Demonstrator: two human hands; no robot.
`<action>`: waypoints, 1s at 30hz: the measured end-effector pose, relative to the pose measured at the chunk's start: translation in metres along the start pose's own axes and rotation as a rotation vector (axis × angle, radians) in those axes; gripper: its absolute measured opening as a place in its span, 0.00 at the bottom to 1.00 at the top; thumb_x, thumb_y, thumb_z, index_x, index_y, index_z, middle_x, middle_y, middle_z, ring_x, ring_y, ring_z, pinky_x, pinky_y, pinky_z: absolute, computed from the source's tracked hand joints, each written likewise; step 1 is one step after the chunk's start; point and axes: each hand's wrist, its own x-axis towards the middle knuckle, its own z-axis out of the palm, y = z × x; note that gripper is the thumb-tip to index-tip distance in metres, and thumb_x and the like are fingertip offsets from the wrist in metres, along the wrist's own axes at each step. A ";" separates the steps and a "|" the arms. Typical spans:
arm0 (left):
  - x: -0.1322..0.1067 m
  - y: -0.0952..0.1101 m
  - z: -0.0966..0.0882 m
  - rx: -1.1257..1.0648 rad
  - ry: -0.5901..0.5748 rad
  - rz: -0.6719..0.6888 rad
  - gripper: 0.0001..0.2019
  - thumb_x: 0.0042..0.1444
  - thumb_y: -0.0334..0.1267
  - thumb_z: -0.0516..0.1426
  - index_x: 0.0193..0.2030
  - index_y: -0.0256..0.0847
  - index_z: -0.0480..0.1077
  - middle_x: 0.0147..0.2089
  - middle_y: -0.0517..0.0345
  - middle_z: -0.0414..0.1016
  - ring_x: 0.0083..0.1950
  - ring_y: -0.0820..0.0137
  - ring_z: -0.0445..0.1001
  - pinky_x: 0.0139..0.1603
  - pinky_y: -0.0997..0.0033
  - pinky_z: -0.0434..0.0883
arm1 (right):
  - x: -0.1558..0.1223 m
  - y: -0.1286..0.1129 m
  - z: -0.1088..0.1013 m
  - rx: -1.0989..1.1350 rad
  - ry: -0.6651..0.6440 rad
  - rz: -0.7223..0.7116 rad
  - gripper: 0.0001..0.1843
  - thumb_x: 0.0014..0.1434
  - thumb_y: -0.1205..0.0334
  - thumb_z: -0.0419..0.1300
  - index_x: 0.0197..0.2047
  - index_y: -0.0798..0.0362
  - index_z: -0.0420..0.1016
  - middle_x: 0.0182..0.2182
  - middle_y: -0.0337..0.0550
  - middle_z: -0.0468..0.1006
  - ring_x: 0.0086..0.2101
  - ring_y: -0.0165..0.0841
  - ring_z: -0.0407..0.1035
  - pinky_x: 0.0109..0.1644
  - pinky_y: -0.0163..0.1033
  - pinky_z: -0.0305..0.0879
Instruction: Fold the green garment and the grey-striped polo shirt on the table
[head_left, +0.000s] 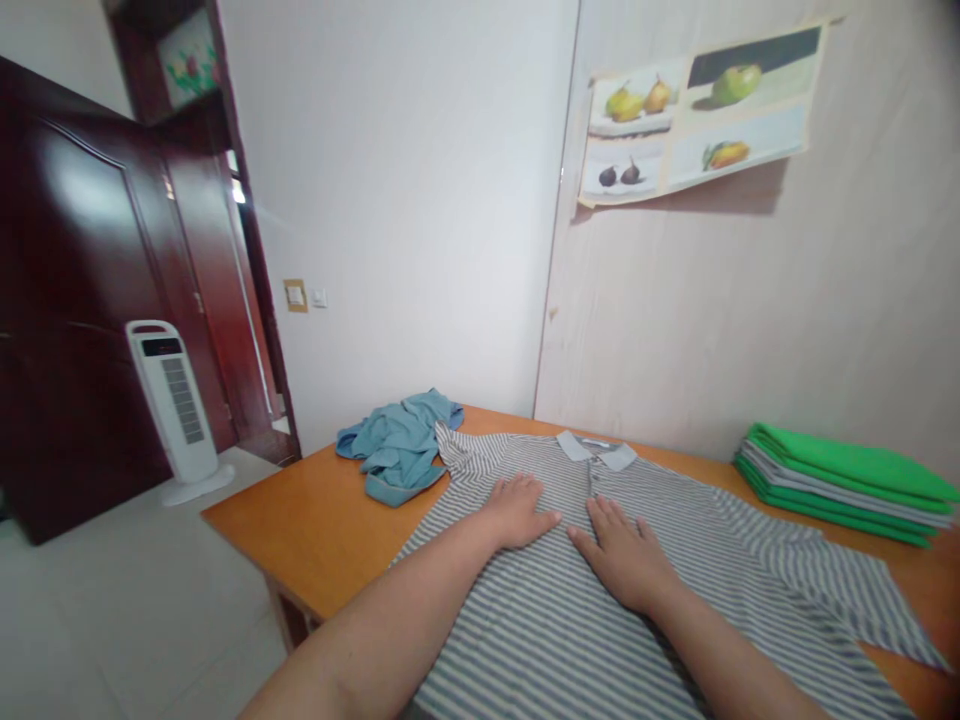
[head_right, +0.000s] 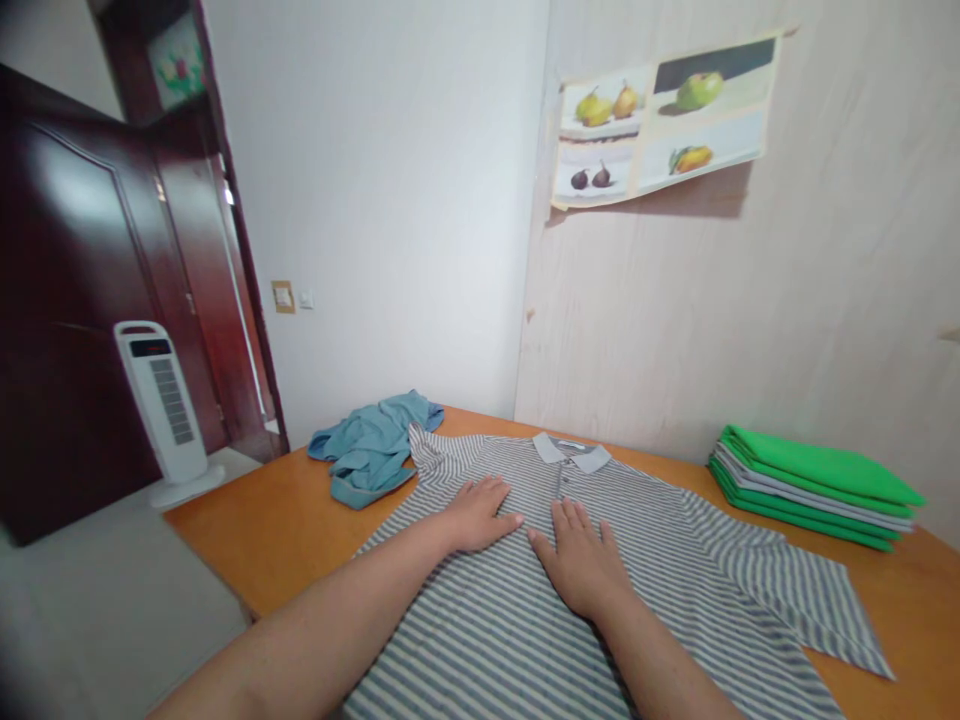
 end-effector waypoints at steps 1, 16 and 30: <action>0.002 -0.003 -0.002 -0.024 0.051 -0.005 0.34 0.61 0.61 0.50 0.66 0.39 0.63 0.71 0.46 0.60 0.71 0.55 0.57 0.71 0.54 0.54 | 0.001 0.001 0.002 -0.002 0.004 -0.002 0.44 0.66 0.37 0.36 0.74 0.59 0.47 0.73 0.50 0.46 0.71 0.45 0.38 0.71 0.60 0.35; 0.016 -0.117 -0.096 0.098 0.373 -0.522 0.13 0.64 0.36 0.51 0.49 0.40 0.75 0.52 0.47 0.79 0.52 0.59 0.76 0.52 0.65 0.70 | 0.000 0.004 0.011 -0.037 0.061 -0.029 0.43 0.66 0.38 0.36 0.73 0.60 0.50 0.72 0.52 0.49 0.70 0.46 0.42 0.70 0.61 0.37; 0.023 -0.139 -0.096 0.255 0.168 -0.470 0.18 0.62 0.34 0.52 0.56 0.48 0.73 0.59 0.50 0.75 0.59 0.58 0.73 0.56 0.62 0.69 | -0.001 0.005 0.014 -0.081 0.101 -0.046 0.43 0.65 0.38 0.37 0.73 0.59 0.52 0.71 0.49 0.50 0.70 0.46 0.42 0.70 0.62 0.40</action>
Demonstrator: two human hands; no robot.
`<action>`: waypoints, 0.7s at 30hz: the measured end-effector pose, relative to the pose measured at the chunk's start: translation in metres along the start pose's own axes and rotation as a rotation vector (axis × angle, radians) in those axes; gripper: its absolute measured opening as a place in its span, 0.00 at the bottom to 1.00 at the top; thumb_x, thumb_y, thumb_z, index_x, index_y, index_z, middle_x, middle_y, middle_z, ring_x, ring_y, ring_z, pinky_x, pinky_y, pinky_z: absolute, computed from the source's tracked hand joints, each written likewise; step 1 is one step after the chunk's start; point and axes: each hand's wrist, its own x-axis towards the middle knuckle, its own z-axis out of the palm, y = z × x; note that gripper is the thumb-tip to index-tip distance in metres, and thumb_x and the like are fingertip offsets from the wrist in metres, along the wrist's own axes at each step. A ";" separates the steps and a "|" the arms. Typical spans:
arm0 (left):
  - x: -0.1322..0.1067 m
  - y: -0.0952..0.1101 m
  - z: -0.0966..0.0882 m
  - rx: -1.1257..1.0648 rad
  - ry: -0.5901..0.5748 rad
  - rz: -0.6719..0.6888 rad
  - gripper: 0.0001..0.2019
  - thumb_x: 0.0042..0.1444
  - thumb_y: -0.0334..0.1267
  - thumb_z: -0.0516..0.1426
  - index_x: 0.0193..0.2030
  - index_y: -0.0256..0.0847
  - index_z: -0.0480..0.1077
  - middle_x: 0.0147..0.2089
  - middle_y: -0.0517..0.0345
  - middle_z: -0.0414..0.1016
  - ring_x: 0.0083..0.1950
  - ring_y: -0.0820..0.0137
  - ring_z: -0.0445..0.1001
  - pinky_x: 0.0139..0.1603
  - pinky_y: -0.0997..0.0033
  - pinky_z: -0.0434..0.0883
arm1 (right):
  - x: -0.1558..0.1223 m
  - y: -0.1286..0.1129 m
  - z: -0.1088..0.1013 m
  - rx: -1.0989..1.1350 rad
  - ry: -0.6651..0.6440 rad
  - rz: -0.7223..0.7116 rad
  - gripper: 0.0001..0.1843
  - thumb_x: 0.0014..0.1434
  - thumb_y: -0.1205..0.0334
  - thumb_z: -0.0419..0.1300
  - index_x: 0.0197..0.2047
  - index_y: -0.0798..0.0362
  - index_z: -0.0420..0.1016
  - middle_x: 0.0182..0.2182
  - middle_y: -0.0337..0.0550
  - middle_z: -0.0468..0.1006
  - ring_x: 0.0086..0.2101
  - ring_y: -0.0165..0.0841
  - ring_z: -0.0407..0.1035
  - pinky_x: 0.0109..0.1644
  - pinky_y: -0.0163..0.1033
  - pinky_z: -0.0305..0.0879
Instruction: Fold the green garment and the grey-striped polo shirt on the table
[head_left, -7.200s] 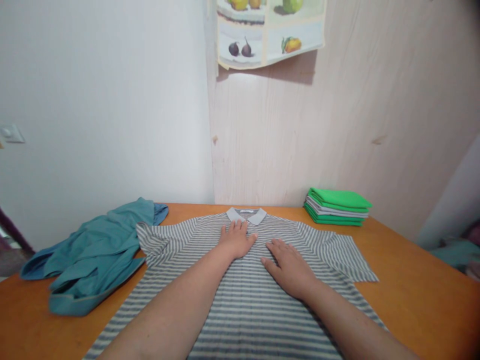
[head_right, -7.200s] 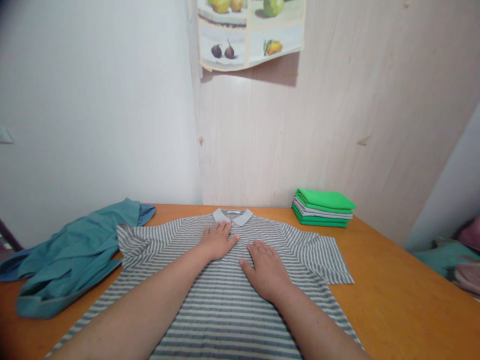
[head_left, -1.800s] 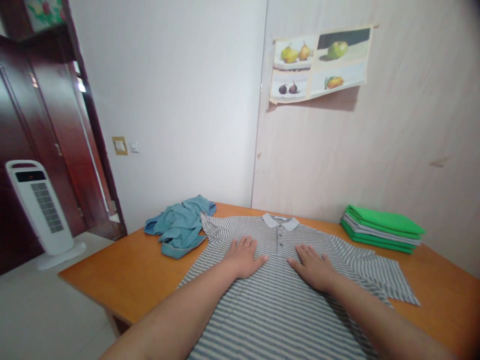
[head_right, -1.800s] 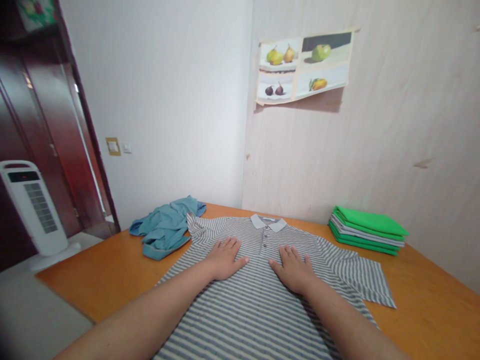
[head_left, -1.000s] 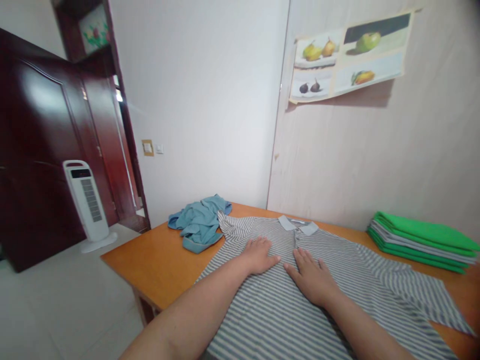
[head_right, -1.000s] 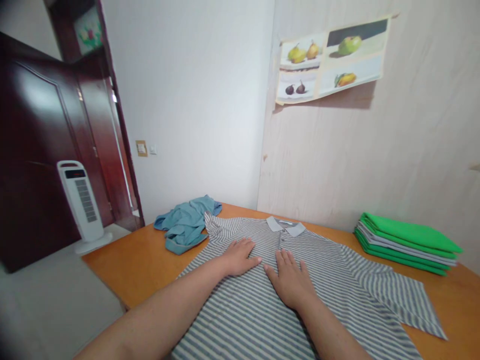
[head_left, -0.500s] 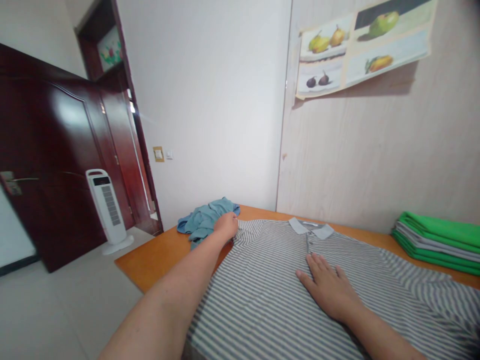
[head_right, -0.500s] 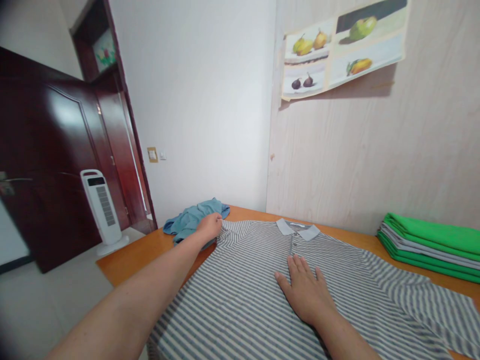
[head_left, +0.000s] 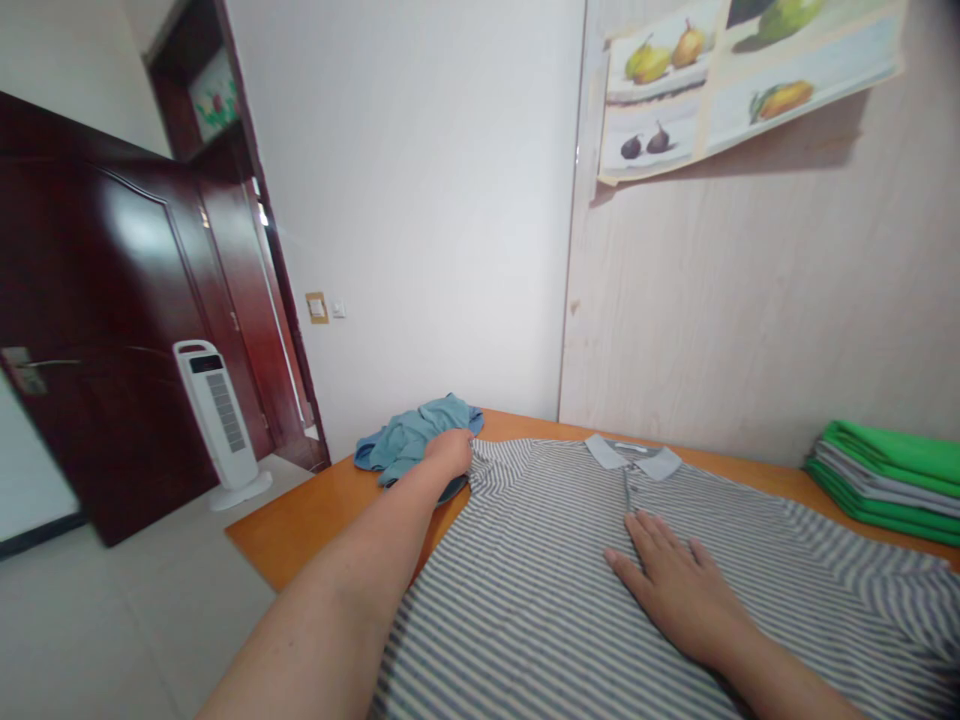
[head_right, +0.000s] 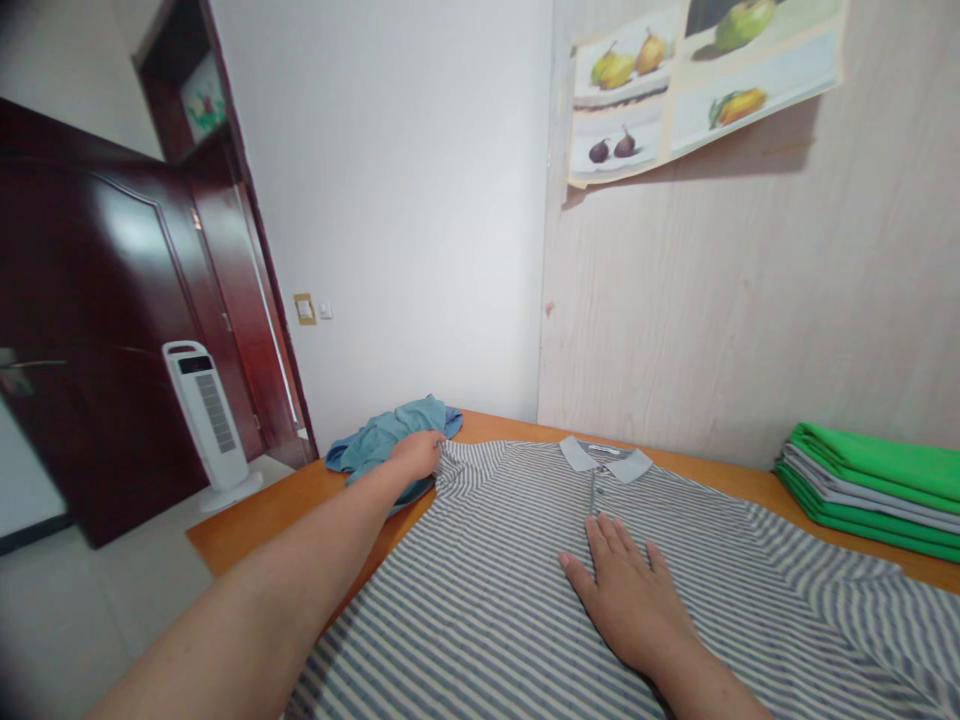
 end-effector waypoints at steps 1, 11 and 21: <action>0.001 0.000 0.000 0.015 -0.015 0.013 0.18 0.61 0.34 0.52 0.56 0.49 0.73 0.59 0.51 0.75 0.59 0.58 0.73 0.57 0.62 0.68 | 0.000 0.000 0.001 0.002 0.002 0.005 0.43 0.65 0.37 0.37 0.73 0.58 0.52 0.71 0.49 0.51 0.70 0.46 0.42 0.70 0.62 0.40; 0.005 0.000 -0.007 0.131 -0.103 0.050 0.18 0.60 0.37 0.55 0.57 0.45 0.71 0.60 0.44 0.73 0.60 0.53 0.71 0.58 0.55 0.67 | -0.003 0.001 0.001 0.010 0.029 -0.010 0.42 0.65 0.38 0.38 0.72 0.58 0.54 0.71 0.50 0.52 0.70 0.46 0.43 0.70 0.61 0.41; 0.006 -0.005 0.000 0.116 -0.115 0.044 0.11 0.56 0.38 0.59 0.45 0.39 0.77 0.49 0.37 0.78 0.53 0.50 0.76 0.52 0.59 0.71 | -0.003 0.003 0.002 0.017 0.014 -0.001 0.42 0.65 0.39 0.39 0.73 0.57 0.53 0.71 0.49 0.51 0.70 0.47 0.43 0.70 0.62 0.40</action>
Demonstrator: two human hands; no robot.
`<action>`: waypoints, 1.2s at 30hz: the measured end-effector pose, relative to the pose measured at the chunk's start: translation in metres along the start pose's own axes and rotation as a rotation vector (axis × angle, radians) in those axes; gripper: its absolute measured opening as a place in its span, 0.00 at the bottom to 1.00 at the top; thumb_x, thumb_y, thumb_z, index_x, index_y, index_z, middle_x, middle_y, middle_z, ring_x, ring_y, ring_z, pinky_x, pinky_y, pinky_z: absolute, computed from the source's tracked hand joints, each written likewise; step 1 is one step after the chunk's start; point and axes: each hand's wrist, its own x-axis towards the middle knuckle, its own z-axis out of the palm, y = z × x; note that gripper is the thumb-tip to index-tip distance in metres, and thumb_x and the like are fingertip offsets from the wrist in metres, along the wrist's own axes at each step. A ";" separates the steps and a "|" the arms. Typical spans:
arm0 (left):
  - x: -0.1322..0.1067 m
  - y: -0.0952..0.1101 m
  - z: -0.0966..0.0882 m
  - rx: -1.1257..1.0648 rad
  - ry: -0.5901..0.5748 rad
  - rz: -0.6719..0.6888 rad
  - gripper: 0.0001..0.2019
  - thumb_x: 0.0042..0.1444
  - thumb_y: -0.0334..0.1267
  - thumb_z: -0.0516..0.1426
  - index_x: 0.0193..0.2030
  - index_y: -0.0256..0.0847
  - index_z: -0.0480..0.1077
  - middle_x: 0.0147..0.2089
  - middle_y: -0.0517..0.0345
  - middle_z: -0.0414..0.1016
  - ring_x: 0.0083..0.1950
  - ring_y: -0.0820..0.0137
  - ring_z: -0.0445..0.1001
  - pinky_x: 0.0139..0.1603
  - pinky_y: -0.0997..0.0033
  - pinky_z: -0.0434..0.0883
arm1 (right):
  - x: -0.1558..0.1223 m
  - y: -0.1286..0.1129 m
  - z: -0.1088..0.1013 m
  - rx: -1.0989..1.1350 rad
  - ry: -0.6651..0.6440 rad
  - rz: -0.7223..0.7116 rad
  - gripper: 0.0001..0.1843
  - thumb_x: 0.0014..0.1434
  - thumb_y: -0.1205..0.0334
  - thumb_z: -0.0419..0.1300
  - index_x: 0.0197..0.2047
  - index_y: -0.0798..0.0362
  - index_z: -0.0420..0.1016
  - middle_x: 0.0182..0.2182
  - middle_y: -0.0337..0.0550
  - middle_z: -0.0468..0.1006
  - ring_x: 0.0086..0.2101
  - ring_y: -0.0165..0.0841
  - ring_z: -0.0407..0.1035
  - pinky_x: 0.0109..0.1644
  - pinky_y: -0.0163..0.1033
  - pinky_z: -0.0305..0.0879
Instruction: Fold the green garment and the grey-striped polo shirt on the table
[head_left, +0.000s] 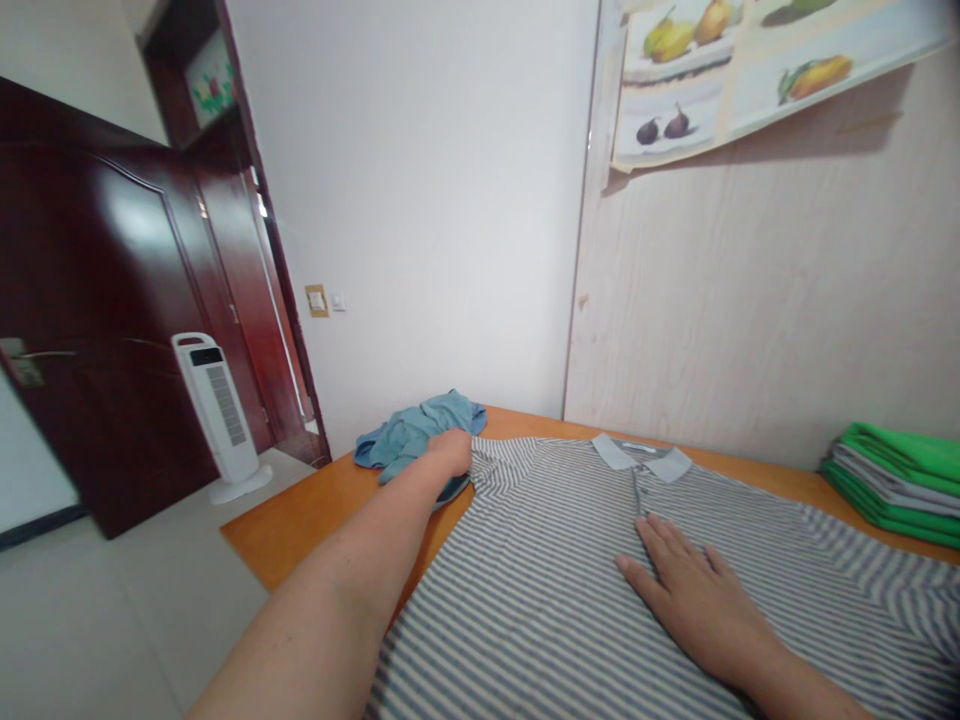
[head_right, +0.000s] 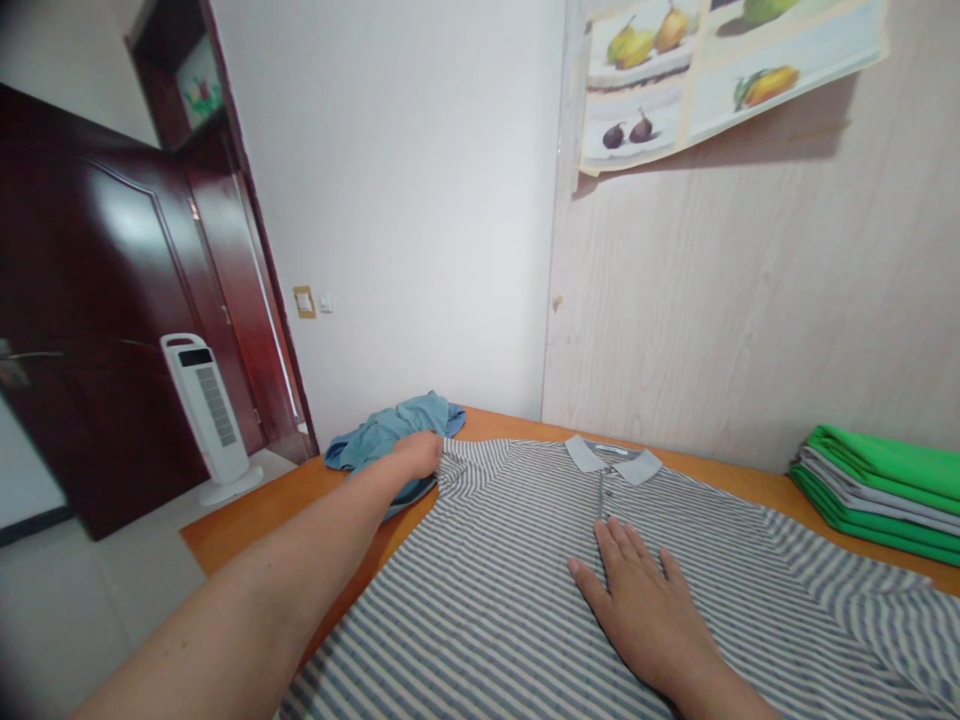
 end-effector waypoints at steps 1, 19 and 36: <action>0.000 -0.001 0.000 -0.006 0.006 0.006 0.11 0.56 0.37 0.59 0.45 0.39 0.77 0.50 0.38 0.77 0.53 0.51 0.76 0.52 0.59 0.71 | 0.000 0.000 0.000 -0.007 -0.001 -0.002 0.42 0.65 0.39 0.39 0.73 0.57 0.53 0.71 0.49 0.51 0.70 0.46 0.43 0.70 0.62 0.40; 0.008 0.009 0.011 -0.133 -0.103 0.434 0.30 0.45 0.24 0.58 0.55 0.53 0.75 0.60 0.58 0.73 0.59 0.62 0.71 0.61 0.68 0.66 | -0.001 0.000 -0.002 -0.004 0.010 0.004 0.42 0.65 0.38 0.39 0.72 0.57 0.54 0.71 0.46 0.52 0.70 0.45 0.44 0.70 0.61 0.42; -0.004 0.007 0.002 -0.302 0.135 0.372 0.08 0.53 0.30 0.53 0.32 0.40 0.75 0.39 0.55 0.77 0.42 0.66 0.73 0.47 0.70 0.69 | 0.000 0.000 -0.003 0.013 0.005 0.011 0.43 0.65 0.37 0.38 0.72 0.57 0.54 0.71 0.47 0.53 0.70 0.45 0.44 0.71 0.61 0.41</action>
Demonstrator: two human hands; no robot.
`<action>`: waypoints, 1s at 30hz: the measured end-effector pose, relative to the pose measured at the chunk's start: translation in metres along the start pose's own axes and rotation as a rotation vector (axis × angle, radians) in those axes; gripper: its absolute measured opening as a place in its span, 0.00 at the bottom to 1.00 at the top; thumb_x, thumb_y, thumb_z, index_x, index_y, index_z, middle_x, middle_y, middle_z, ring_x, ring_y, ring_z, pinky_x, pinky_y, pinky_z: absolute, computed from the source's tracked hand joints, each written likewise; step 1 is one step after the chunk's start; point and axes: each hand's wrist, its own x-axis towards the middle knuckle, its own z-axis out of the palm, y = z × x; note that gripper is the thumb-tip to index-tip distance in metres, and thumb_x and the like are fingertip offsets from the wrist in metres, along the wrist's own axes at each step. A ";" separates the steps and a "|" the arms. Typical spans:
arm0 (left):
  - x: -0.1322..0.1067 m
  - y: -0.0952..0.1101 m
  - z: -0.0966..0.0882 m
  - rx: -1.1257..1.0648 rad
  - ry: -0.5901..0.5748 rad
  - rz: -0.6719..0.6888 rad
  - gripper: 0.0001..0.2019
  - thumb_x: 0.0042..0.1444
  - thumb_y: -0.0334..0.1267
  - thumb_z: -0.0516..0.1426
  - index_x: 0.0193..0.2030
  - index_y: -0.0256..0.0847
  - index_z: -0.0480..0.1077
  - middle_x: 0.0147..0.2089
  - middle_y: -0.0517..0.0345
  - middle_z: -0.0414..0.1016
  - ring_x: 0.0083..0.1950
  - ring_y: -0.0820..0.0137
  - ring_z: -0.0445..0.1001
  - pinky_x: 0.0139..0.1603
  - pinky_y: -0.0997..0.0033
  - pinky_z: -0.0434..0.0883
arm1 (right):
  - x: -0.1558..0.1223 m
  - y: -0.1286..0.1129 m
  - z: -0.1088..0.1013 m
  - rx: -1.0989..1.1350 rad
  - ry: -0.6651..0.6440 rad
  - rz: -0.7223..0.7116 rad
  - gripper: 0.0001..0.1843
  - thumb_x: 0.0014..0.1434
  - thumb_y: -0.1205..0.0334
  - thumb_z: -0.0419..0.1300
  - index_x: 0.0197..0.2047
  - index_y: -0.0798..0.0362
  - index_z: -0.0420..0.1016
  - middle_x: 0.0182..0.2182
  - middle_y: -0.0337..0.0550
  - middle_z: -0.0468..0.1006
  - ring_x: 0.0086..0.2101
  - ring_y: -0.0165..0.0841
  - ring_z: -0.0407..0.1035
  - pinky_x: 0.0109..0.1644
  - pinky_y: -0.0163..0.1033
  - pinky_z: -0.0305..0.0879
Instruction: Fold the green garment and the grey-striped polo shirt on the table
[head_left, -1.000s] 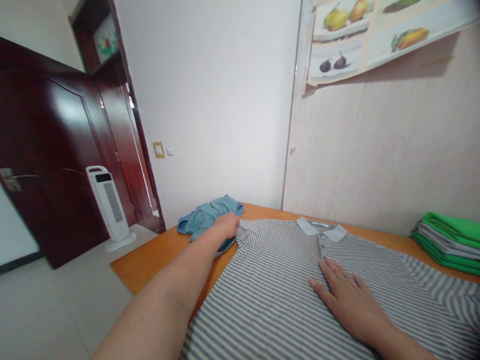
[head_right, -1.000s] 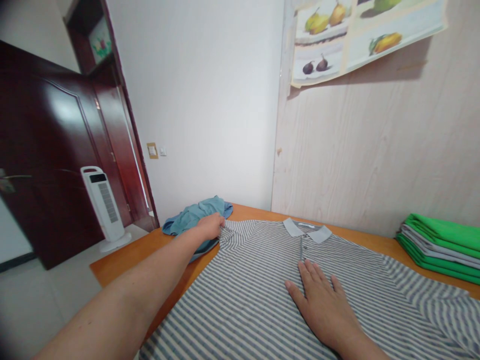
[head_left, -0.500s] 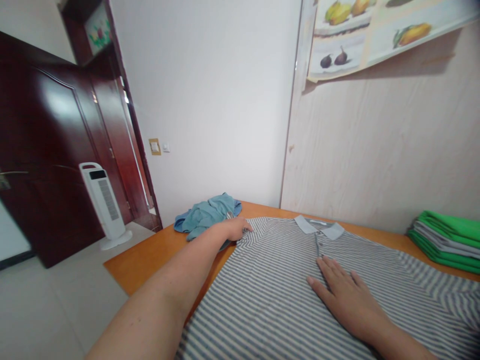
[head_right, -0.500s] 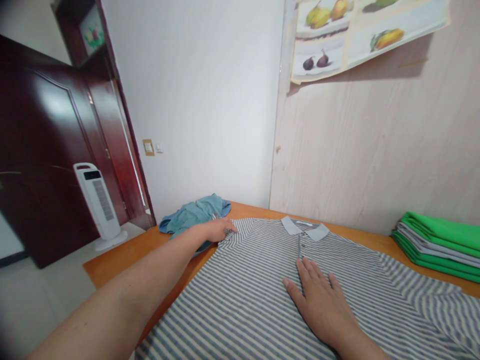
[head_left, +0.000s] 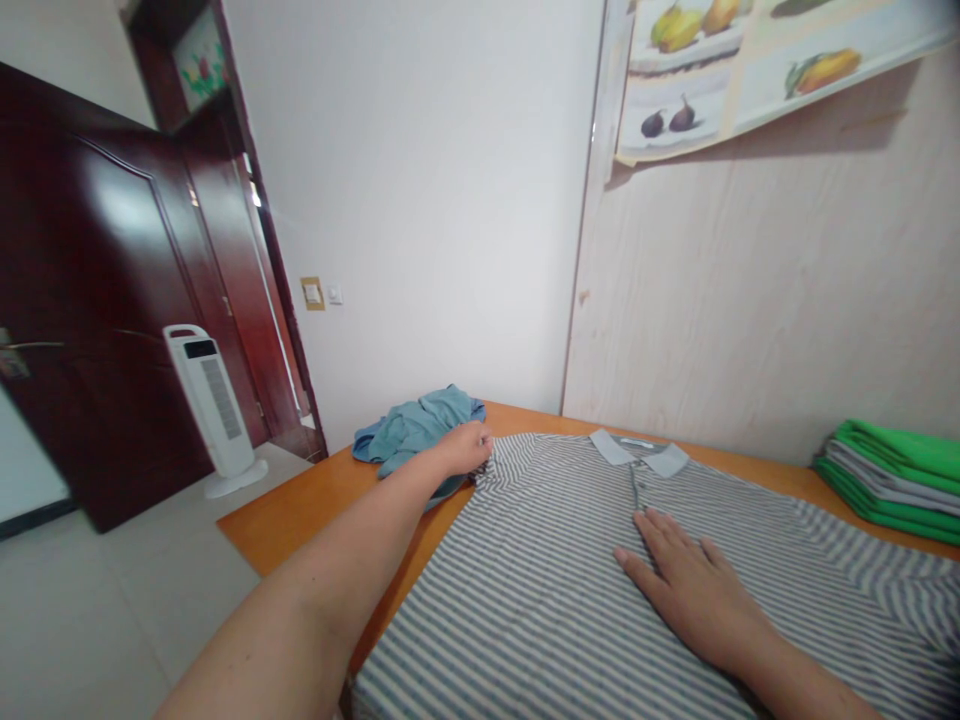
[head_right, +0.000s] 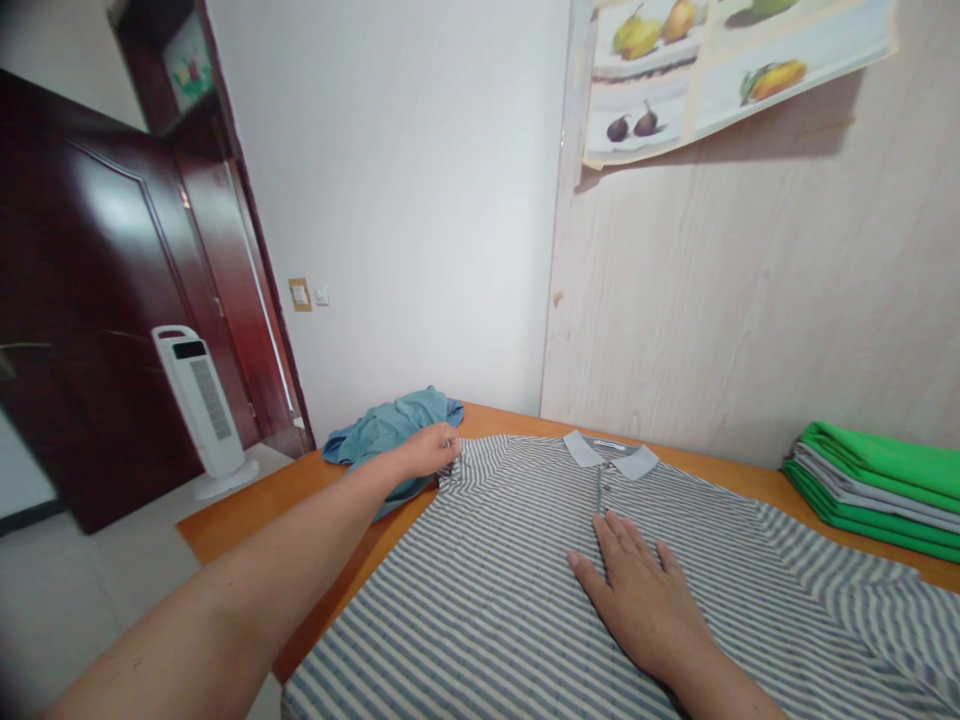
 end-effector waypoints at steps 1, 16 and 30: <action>-0.004 -0.001 -0.003 -0.005 0.018 -0.004 0.09 0.54 0.30 0.53 0.33 0.40 0.75 0.39 0.55 0.77 0.43 0.66 0.73 0.48 0.70 0.69 | 0.000 0.000 0.000 0.001 0.001 0.003 0.43 0.65 0.37 0.38 0.72 0.57 0.54 0.71 0.47 0.53 0.70 0.45 0.44 0.71 0.61 0.41; -0.062 -0.032 -0.022 0.064 0.130 -0.371 0.08 0.55 0.29 0.51 0.30 0.39 0.70 0.28 0.60 0.73 0.34 0.69 0.71 0.34 0.72 0.65 | 0.001 0.000 0.001 -0.016 -0.009 0.003 0.43 0.64 0.37 0.37 0.72 0.57 0.54 0.71 0.48 0.53 0.70 0.44 0.44 0.71 0.60 0.41; -0.015 0.007 -0.008 0.189 0.088 -0.574 0.24 0.50 0.55 0.62 0.49 0.42 0.74 0.58 0.40 0.70 0.56 0.47 0.72 0.51 0.55 0.68 | 0.001 0.000 -0.001 -0.004 0.002 0.007 0.42 0.65 0.38 0.38 0.72 0.57 0.55 0.71 0.47 0.53 0.70 0.45 0.45 0.70 0.61 0.43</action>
